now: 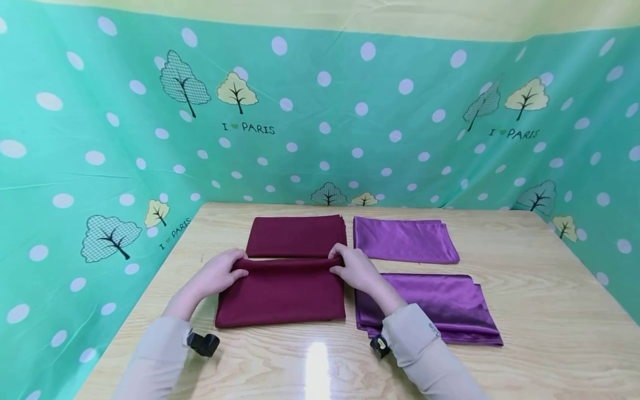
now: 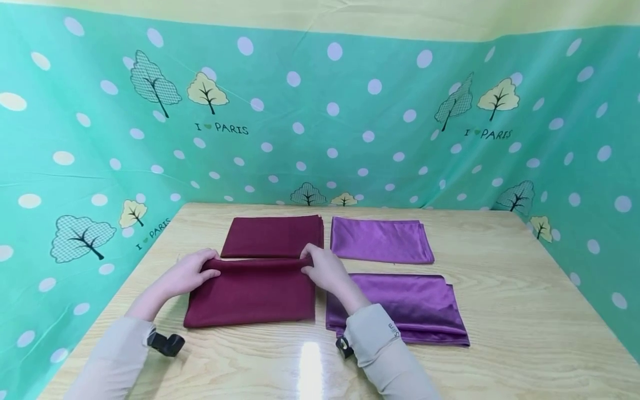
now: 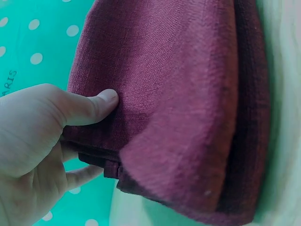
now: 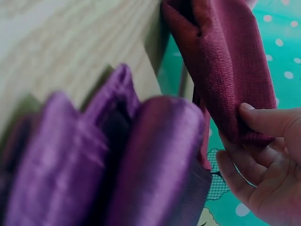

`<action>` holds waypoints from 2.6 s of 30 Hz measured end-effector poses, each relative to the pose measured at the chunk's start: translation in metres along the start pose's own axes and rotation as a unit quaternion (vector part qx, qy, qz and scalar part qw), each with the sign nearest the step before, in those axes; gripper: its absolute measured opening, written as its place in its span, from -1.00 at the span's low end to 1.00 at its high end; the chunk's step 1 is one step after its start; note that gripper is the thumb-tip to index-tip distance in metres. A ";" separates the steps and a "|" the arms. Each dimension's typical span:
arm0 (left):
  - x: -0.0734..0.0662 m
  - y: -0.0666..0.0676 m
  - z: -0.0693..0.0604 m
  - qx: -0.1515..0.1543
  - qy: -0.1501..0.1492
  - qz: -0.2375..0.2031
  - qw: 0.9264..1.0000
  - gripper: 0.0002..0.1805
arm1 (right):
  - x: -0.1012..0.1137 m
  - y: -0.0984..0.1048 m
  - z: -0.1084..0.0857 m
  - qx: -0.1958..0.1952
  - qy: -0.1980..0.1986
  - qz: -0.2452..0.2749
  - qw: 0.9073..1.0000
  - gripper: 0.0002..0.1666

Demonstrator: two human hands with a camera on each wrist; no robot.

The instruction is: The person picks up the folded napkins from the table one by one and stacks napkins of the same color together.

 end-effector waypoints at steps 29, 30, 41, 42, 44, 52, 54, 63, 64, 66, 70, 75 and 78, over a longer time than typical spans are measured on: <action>-0.013 0.024 0.015 -0.049 0.011 0.013 0.999 -0.86 | 0.003 0.030 0.006 -0.016 -0.009 -0.052 0.998 -0.79; -0.013 0.024 0.015 -0.050 0.014 0.012 0.999 -0.87 | 0.003 0.031 0.006 -0.018 -0.010 -0.054 0.998 -0.79; -0.017 0.029 0.018 -0.068 0.017 0.024 0.997 -0.87 | 0.003 0.039 0.007 -0.019 -0.015 -0.048 0.999 -0.80; -0.017 0.030 0.018 -0.068 0.017 0.025 0.997 -0.88 | 0.004 0.040 0.007 -0.019 -0.015 -0.048 0.999 -0.80; -0.018 0.030 0.018 -0.070 0.017 0.025 0.997 -0.88 | 0.004 0.041 0.007 -0.019 -0.014 -0.050 0.998 -0.80; -0.021 0.036 0.019 -0.087 0.016 0.023 0.996 -0.88 | 0.004 0.048 0.008 -0.024 -0.013 -0.046 0.999 -0.82; -0.021 0.036 0.019 -0.088 0.019 0.018 0.996 -0.89 | 0.004 0.049 0.008 -0.025 -0.013 -0.047 0.999 -0.82; -0.027 0.042 0.024 -0.099 0.013 0.020 0.995 -0.90 | 0.003 0.057 0.007 -0.041 -0.015 -0.054 0.998 -0.81; -0.028 0.044 0.024 -0.100 0.013 0.023 0.995 -0.90 | 0.004 0.058 0.008 -0.042 -0.015 -0.054 0.998 -0.81; -0.029 0.046 0.024 -0.103 0.014 0.027 0.994 -0.90 | 0.004 0.059 0.008 -0.044 -0.016 -0.054 0.997 -0.81; -0.030 0.051 0.022 -0.110 0.014 0.033 0.993 -0.90 | 0.006 0.061 0.009 -0.045 -0.016 -0.061 0.997 -0.81; -0.033 0.058 0.021 -0.124 0.008 0.038 0.991 -0.92 | 0.008 0.063 0.011 -0.044 -0.016 -0.054 0.997 -0.81; -0.034 0.061 0.020 -0.133 0.004 0.036 0.990 -0.92 | 0.010 0.064 0.011 -0.041 -0.015 -0.054 0.998 -0.81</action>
Point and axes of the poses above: each hand's wrist, its own z-axis towards the middle knuckle, its own y-axis out of the back of the hand, x = y × z, the point moved 9 cm from there along z, towards the middle knuckle, and after that the axes turned 11 degrees about x, right-handed, at the moved point
